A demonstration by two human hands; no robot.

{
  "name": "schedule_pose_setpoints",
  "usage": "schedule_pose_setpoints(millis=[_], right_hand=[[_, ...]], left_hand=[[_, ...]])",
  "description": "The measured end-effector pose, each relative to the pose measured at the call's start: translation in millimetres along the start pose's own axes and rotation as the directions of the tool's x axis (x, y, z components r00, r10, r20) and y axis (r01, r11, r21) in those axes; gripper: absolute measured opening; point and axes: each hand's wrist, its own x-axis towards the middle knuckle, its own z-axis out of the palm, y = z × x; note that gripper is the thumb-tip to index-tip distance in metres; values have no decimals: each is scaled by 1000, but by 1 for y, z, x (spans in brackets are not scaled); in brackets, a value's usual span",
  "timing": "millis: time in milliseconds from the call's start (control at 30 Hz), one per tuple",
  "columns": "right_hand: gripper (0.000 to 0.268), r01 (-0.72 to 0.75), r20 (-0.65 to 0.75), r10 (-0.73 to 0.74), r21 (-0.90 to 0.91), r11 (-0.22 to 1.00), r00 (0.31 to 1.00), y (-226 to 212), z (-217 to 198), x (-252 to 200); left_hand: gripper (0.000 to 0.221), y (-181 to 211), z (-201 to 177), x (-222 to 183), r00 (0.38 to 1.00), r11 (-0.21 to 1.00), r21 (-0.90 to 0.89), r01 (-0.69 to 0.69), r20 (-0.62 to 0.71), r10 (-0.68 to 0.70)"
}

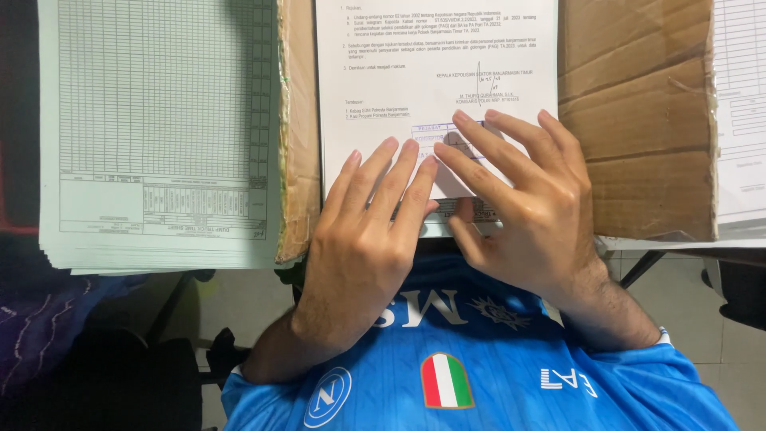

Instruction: Organizing and sorting stacks of printed forms into a cardboard box

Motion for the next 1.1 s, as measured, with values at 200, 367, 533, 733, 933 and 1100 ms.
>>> schedule_pose_setpoints(millis=[200, 367, 533, 733, 933, 1100], right_hand=[[48, -3, 16, 2, 21, 1000, 1000, 3, -1, -4], [46, -16, 38, 15, 11, 1000, 999, 3, -1, -3], [45, -21, 42, 20, 16, 1000, 999, 3, 0, -3], [37, -9, 17, 9, 26, 1000, 1000, 2, 1, 0], [39, 6, 12, -7, 63, 998, 1000, 5, 4, -2], [35, 14, -38, -10, 107, 994, 999, 7, 9, -3]], left_hand=[[40, 0, 6, 0, 999, 1000, 0, 27, 33, -27], [45, -1, 8, -1, 998, 999, -4, 38, 51, -38], [44, 0, 10, -2, 998, 999, -8, 50, 36, -50], [42, 0, 7, 0, 999, 999, -3, 32, 16, -32], [38, 0, 10, -3, 998, 998, -16, 54, 23, -53], [37, 1, 11, -3, 995, 993, -76, 86, 46, -83]])
